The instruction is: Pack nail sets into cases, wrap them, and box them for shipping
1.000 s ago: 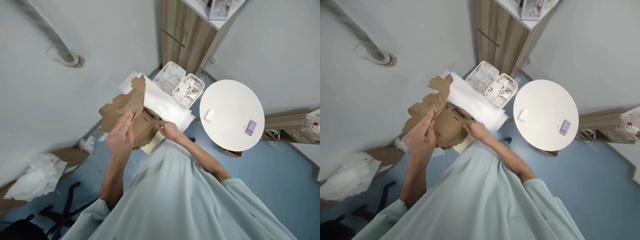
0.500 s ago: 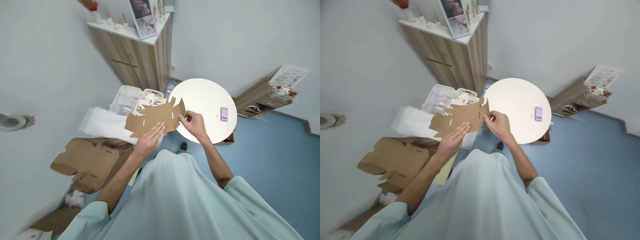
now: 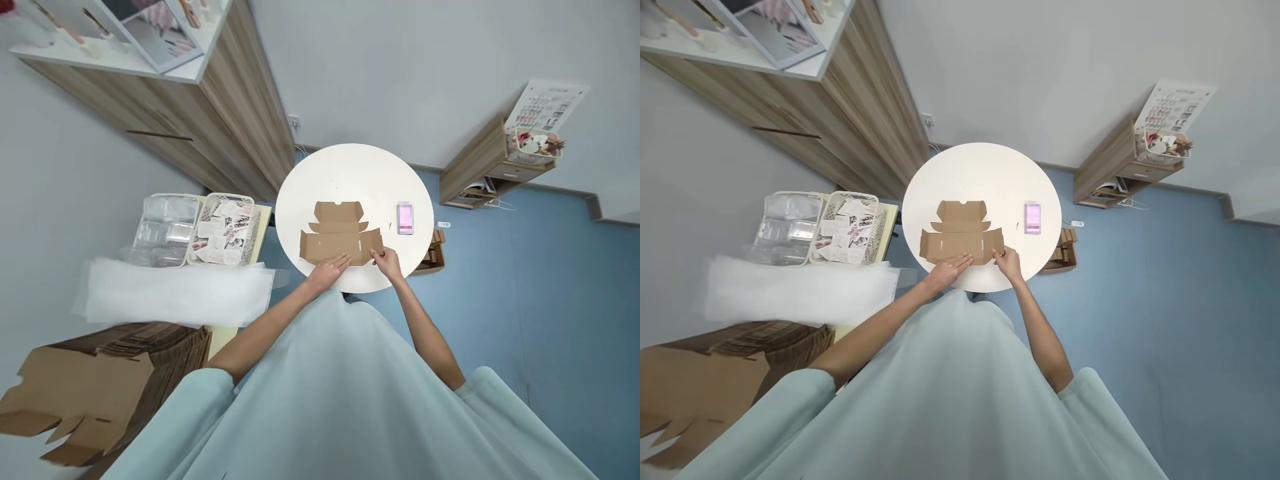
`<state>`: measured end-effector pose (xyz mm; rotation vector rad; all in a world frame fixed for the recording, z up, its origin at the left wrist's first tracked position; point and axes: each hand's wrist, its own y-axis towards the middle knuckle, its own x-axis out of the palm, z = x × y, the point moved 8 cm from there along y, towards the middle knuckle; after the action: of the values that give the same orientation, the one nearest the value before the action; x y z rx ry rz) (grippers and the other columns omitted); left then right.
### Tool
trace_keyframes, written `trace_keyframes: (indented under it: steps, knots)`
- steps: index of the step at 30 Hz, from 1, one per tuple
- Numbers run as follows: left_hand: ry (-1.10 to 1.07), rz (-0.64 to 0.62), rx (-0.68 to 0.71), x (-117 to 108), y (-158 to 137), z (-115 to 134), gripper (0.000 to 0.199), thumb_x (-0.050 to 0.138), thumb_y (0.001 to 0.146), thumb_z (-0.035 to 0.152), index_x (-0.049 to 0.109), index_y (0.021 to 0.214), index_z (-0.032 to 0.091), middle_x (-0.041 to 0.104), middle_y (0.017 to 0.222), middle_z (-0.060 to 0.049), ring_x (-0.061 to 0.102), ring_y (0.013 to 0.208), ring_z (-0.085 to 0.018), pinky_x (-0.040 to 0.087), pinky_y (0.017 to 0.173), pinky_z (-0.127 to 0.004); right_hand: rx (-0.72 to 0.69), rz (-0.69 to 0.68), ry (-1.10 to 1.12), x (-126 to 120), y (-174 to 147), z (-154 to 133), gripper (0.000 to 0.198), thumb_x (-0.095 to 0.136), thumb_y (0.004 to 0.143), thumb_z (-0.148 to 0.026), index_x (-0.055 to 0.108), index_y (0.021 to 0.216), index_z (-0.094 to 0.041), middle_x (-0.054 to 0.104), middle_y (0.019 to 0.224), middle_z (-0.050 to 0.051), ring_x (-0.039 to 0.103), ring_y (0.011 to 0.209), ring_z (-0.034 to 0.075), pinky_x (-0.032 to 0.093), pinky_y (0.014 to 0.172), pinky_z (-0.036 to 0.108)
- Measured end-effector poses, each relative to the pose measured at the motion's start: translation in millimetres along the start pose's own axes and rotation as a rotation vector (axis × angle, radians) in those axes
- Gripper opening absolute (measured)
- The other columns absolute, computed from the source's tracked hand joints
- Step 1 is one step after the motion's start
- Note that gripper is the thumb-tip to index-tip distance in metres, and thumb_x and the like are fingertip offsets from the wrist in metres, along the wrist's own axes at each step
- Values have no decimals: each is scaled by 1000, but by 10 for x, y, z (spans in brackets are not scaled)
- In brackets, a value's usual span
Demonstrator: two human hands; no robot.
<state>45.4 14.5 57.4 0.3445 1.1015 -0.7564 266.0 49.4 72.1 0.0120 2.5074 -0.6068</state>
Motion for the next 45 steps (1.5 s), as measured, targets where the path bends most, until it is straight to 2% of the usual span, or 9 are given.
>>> trace_keyframes:
  steps: [7,14,18,22,28,32,35,41,45]
  knots:
    - [-20,-201,-12,764,456,9,70,42,100,-4,61,166,13,64,166,-21,60,160,-28,52,131,-46,219,9,41,138,219,928,24,70,99,-42,65,84,-23,84,83,7,87,83,27,61,74,28]
    - [-45,-308,-71,1203,441,-124,73,40,97,0,58,167,11,56,174,-23,60,160,-31,50,132,-49,320,-37,-48,275,259,1277,21,63,103,-33,73,90,-19,85,90,7,87,84,23,63,82,27]
    - [-71,-272,-178,1196,322,-394,74,39,97,-1,52,170,4,53,174,-30,53,165,-34,44,136,-55,325,24,-170,167,317,1203,39,64,102,-32,75,134,-14,79,139,21,81,123,32,62,108,41]
    - [-92,-259,-293,1101,166,-723,71,45,95,-1,53,166,-3,50,173,-35,50,167,-37,41,138,-55,160,16,-342,206,519,844,71,56,107,-32,43,175,-13,43,180,27,65,148,37,57,121,50]
    - [-174,-265,-401,1006,7,-843,48,58,103,13,70,150,10,60,166,-28,51,164,-36,39,138,-50,98,-202,-407,561,975,557,84,63,102,-30,34,179,-16,41,179,26,63,148,39,56,123,53]
    - [-241,-233,-489,985,-39,-816,35,56,108,18,80,133,17,60,167,-21,49,165,-34,42,136,-45,43,-305,-480,743,1080,540,83,68,99,-28,40,176,-16,52,168,23,66,142,38,55,124,52]
    - [-275,-194,-548,965,-53,-830,39,52,106,14,82,131,18,64,165,-17,52,162,-29,42,135,-41,9,-326,-509,811,983,580,91,76,99,-35,37,179,-18,47,170,23,68,139,37,56,122,49]
    - [-302,-150,-633,941,-51,-866,48,55,97,6,83,134,18,65,167,-15,59,156,-32,48,132,-44,-76,-454,-588,921,575,796,137,101,80,-36,16,186,-29,26,182,26,58,155,44,58,119,53]
    - [-338,-118,-775,922,-53,-914,45,58,99,11,77,139,18,71,159,-16,69,144,-35,55,121,-46,-92,-460,-586,924,446,917,136,99,85,-33,11,187,-31,22,185,26,58,156,43,60,117,52]
